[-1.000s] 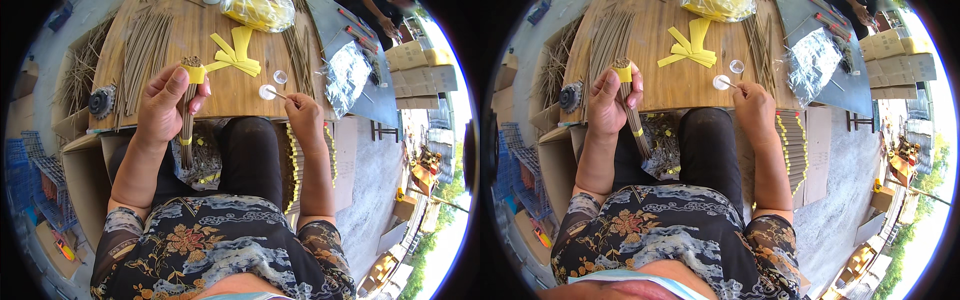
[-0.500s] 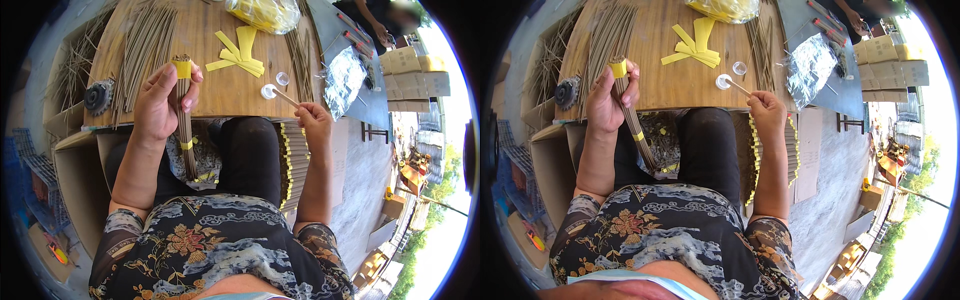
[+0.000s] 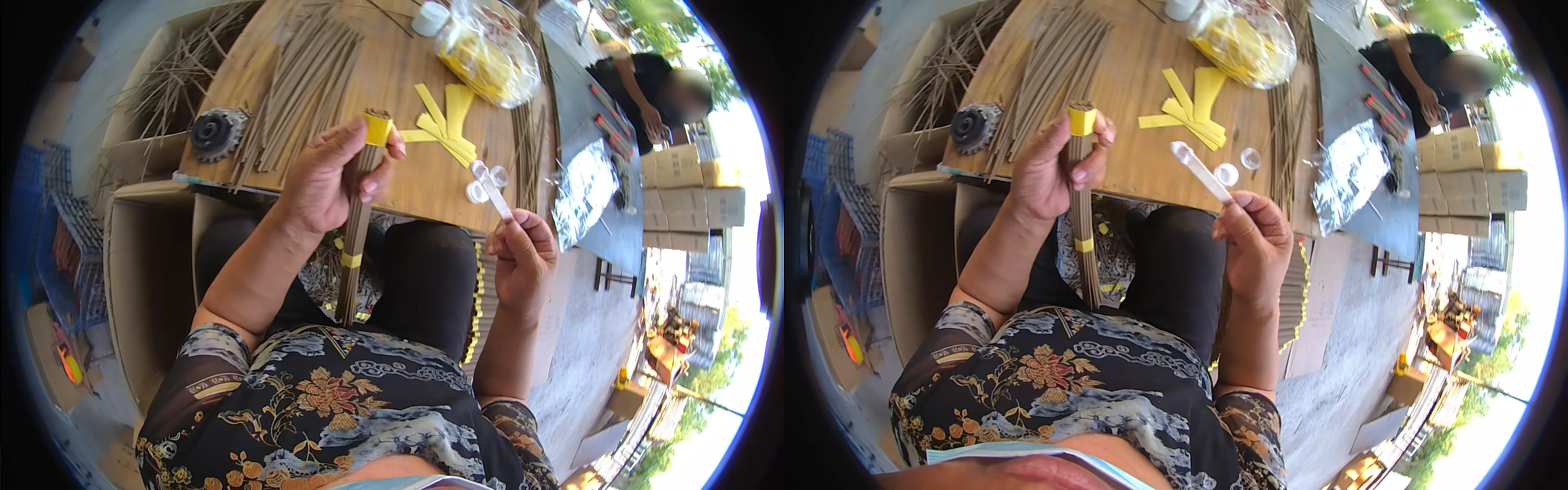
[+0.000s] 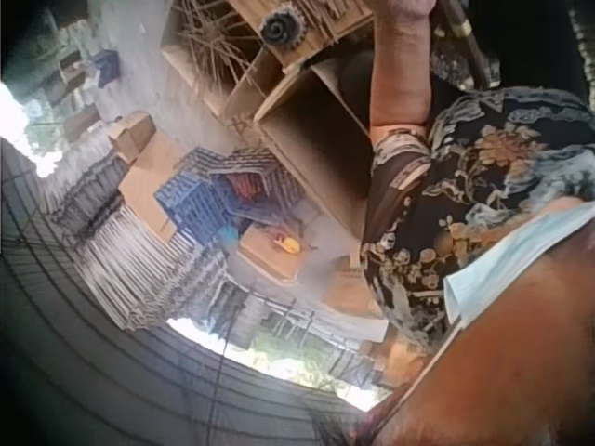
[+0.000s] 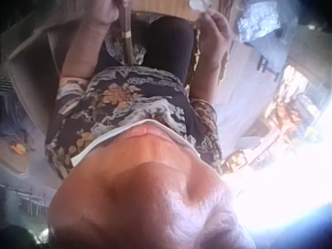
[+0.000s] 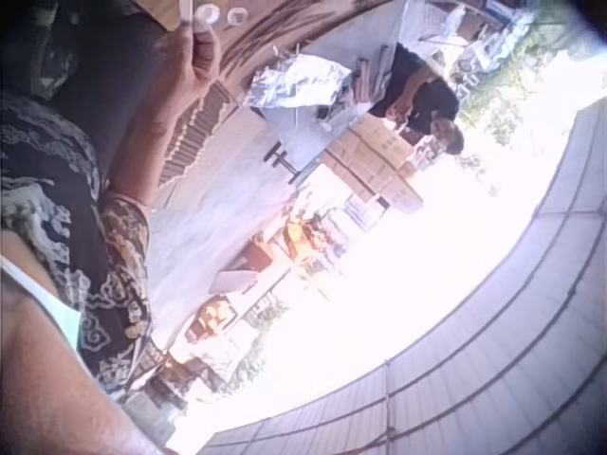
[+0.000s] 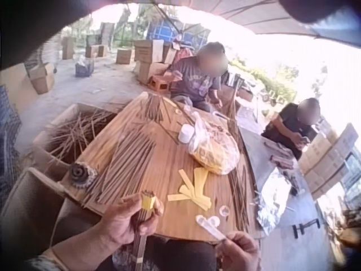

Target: The person gathers thin wooden sticks into a bundle, aligns them, and wraps the bundle with yellow paper strips. The person uses a small brush to apply adhesive to the paper and secures the bundle, repeating the process to form multiple bundles.

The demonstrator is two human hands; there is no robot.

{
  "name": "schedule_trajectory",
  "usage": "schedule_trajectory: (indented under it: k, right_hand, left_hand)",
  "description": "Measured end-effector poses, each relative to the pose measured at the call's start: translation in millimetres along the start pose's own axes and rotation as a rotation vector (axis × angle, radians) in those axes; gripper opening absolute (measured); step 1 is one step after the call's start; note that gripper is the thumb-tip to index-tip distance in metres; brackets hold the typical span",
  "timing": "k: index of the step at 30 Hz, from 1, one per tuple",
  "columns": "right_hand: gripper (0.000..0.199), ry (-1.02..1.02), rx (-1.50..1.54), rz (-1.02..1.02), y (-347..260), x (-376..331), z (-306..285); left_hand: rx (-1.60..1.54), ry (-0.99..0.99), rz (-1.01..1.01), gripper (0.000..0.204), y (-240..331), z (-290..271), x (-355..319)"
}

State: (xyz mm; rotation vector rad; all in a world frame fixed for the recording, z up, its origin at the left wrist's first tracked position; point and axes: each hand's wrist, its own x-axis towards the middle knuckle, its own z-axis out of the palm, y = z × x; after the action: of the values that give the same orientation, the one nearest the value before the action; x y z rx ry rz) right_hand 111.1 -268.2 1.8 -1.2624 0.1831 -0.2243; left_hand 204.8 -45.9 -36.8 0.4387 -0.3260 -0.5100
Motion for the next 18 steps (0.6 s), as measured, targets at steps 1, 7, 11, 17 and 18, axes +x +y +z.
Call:
schedule_trajectory:
  k: [1, 7, 11, 17, 18]
  right_hand:
    - [0.012, -0.018, -0.046, -0.021, 0, 1, 13]
    - [0.012, -0.133, -0.124, -0.041, 5, 6, 55]
    - [0.014, -0.189, -0.125, 0.029, 12, 7, 62]
    - [0.014, -0.248, -0.046, 0.028, 16, 9, 70]
    - [0.014, -0.250, -0.029, 0.030, 17, 10, 72]
  left_hand:
    - [-0.005, -0.004, 0.001, 0.033, 2, 0, -1]
    - [-0.069, -0.068, -0.013, 0.033, 7, 1, -5]
    - [-0.096, -0.011, 0.002, 0.034, 8, 4, -8]
    - [-0.060, -0.027, 0.031, 0.035, 8, 4, -8]
    - [-0.055, -0.029, 0.036, 0.035, 8, 3, -8]
